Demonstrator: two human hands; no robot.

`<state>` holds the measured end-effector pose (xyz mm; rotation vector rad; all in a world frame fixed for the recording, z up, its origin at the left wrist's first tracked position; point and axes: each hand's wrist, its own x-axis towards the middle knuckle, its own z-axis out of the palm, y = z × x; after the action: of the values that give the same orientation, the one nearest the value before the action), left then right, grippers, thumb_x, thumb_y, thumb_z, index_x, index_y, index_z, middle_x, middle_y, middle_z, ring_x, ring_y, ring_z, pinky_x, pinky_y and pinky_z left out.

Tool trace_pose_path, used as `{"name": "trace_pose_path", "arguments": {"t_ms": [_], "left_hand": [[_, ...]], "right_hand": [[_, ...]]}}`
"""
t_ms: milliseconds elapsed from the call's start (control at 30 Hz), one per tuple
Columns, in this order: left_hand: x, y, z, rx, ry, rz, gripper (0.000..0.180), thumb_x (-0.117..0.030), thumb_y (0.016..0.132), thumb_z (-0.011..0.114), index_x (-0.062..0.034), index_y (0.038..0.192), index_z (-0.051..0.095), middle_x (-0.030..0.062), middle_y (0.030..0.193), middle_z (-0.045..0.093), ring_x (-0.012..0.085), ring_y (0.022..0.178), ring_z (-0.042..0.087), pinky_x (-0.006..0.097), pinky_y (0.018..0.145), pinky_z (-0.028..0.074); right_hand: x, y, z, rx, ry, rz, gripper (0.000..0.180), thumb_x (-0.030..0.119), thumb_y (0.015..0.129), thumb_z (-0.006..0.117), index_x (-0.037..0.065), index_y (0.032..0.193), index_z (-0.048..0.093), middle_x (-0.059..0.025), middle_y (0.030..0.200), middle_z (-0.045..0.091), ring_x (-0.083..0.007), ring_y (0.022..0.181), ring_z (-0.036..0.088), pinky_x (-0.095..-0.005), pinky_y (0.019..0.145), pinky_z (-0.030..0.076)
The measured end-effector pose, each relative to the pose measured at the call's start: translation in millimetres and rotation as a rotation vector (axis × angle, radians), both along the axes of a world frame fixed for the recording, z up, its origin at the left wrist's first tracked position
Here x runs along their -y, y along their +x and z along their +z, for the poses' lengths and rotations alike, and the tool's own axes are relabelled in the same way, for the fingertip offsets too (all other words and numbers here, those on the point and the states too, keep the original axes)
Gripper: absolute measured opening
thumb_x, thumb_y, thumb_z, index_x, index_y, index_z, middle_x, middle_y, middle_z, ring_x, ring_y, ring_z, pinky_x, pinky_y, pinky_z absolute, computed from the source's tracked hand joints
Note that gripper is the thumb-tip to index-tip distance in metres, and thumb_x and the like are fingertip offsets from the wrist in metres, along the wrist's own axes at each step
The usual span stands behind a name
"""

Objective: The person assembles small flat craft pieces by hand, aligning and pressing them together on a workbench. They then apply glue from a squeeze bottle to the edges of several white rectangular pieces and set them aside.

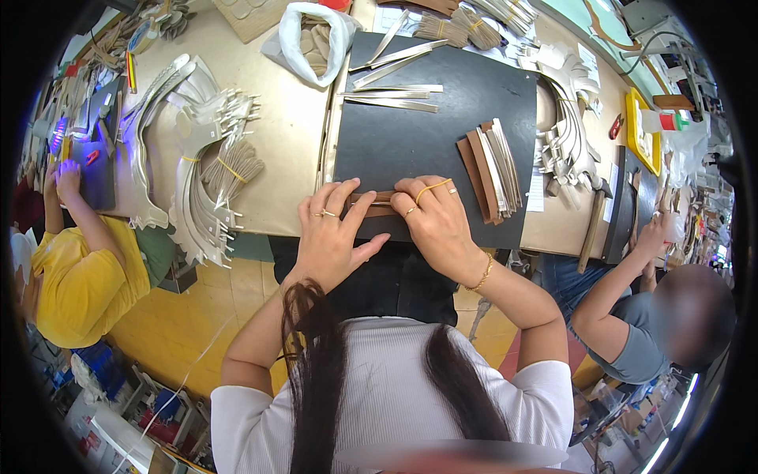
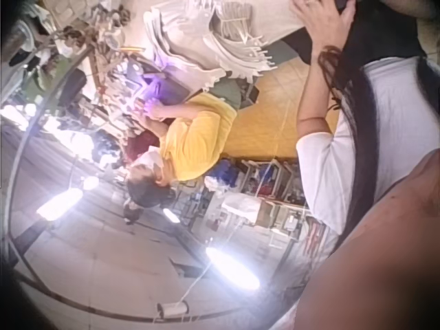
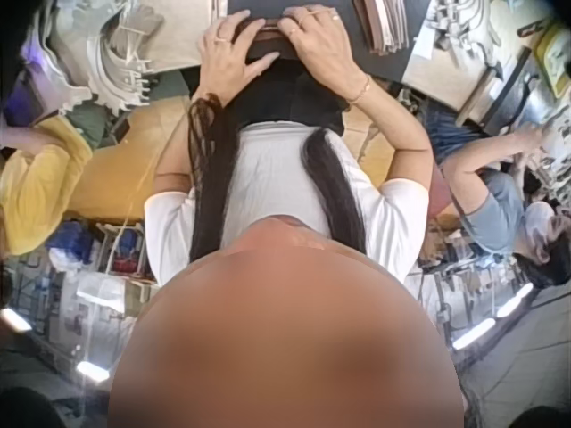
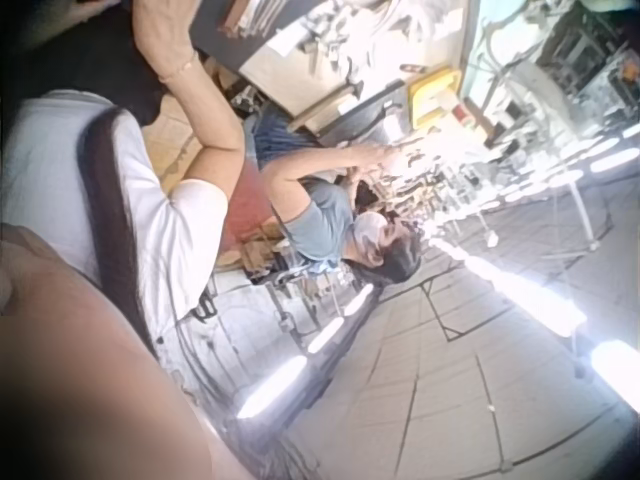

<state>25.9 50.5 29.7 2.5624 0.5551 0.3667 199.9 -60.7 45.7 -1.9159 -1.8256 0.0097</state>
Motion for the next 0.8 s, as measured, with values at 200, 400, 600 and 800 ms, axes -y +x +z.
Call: {"name": "trace_pose_path", "arguments": {"t_ms": [200, 400, 600, 800], "left_hand": [[-11, 4, 6, -0.078, 0.018, -0.047, 0.069, -0.050, 0.070, 0.084, -0.0123, 0.125, 0.065, 0.0093, 0.138, 0.049, 0.0319, 0.130, 0.041, 0.049, 0.106, 0.030], [-15, 3, 13, -0.183, 0.074, -0.086, 0.071, -0.053, 0.068, 0.083, -0.0162, 0.126, 0.066, 0.0098, 0.138, 0.050, 0.0319, 0.130, 0.041, 0.049, 0.103, 0.030], [-25, -1, 18, -0.160, -0.088, -0.091, 0.078, -0.059, 0.067, 0.080, -0.0155, 0.131, 0.064, 0.0077, 0.140, 0.049, 0.0333, 0.129, 0.041, 0.049, 0.108, 0.028], [-48, 4, 16, -0.069, -0.550, -0.073, 0.032, -0.031, 0.090, 0.069, -0.0107, 0.115, 0.073, 0.0074, 0.124, 0.059, 0.0260, 0.120, 0.048, 0.038, 0.107, 0.032]], "right_hand": [[3, 1, 5, 0.036, -0.056, -0.009, 0.018, 0.013, 0.078, 0.063, 0.005, 0.094, 0.064, -0.0076, 0.103, 0.059, -0.0248, 0.098, 0.057, -0.0400, 0.091, 0.043], [20, -2, 20, -0.105, -0.074, -0.021, 0.015, 0.009, 0.077, 0.066, 0.006, 0.091, 0.063, -0.0062, 0.099, 0.061, -0.0248, 0.095, 0.057, -0.0396, 0.089, 0.043], [28, 2, 22, -0.178, 0.039, -0.072, 0.017, 0.006, 0.075, 0.074, 0.006, 0.087, 0.062, -0.0064, 0.098, 0.061, -0.0264, 0.089, 0.059, -0.0387, 0.082, 0.045], [22, 2, 10, -0.231, 0.079, -0.095, 0.020, 0.006, 0.073, 0.077, 0.006, 0.086, 0.062, -0.0063, 0.097, 0.060, -0.0263, 0.090, 0.059, -0.0371, 0.076, 0.046]]}}
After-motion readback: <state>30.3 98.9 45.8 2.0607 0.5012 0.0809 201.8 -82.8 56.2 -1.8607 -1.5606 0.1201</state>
